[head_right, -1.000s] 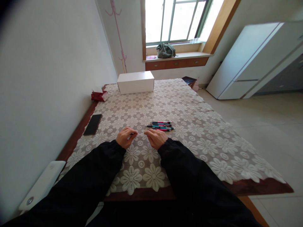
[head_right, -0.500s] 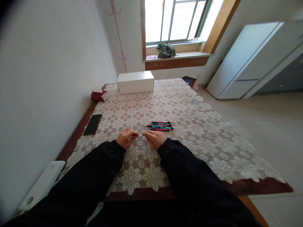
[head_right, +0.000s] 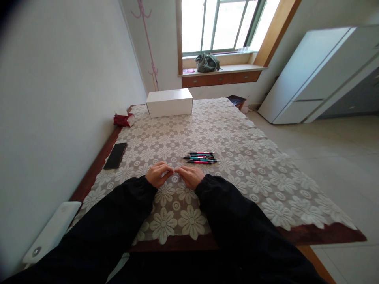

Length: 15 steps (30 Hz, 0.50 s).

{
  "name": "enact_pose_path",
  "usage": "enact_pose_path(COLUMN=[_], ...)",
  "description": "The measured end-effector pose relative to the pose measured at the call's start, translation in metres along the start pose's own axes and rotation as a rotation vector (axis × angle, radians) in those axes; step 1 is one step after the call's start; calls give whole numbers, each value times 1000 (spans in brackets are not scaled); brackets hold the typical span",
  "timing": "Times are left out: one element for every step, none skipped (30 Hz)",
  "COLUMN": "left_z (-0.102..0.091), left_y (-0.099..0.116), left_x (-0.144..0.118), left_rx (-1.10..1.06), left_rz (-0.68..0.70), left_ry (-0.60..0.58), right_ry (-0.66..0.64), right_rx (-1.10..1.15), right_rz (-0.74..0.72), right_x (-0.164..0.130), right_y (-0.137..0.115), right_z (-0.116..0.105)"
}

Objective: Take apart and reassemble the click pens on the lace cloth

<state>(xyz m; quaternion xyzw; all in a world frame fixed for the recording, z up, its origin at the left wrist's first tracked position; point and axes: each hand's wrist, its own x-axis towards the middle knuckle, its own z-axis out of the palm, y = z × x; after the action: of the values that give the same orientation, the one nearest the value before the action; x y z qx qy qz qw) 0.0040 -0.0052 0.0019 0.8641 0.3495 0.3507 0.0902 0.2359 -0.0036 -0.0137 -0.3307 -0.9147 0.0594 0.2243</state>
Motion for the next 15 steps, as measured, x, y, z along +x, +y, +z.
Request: enact_pose_path(left_z=[0,0,0,0,0,0,-1,-1,-2,-2,-3,-3,-3,-3,-3], left_y=[0,1,1,1,2,3,3,5,6,7,8,9,10,10,10], left_x=[0,0,0,0,0,0,0,1,1,1,2,2,2,2,2], left_rx=[-3,-4,-5,-6,-10,-16,-24,-33,-40,-46,-49,-50,-49,-47,-44], left_rz=[-1,-5,-9,-13,-14,-15,-15,-16,-18,-20,-22,-24,-26,-30,-35], left_ry=[-1,-3,-7,-10,-14,-15,-14,-13,-8,-4,0,3,4,3,3], right_ry=[-5,-12,-20,-25,-25,-22,-18,-17,-17,-17,-15,-12,-7,-2,-3], right_rx=[0,1,2,1,-2,-6,-7,-6,-4,-2,0,0,-3,-7,-12], right_rz=[-3,-9,-15,-17,-12,-5,0,-2,-7,-15,-24,-30,-32,-31,-29], right_x=[0,0,0,0,0,0,0,0,1,1,1,1,1,2,2], right_y=[0,0,0,0,-1,-1,-1,-2,-2,-2,-2,-2,-2,-2,-2], right_z=[1,1,2,2,2,2,2,2,2,2,2,1,1,1,0])
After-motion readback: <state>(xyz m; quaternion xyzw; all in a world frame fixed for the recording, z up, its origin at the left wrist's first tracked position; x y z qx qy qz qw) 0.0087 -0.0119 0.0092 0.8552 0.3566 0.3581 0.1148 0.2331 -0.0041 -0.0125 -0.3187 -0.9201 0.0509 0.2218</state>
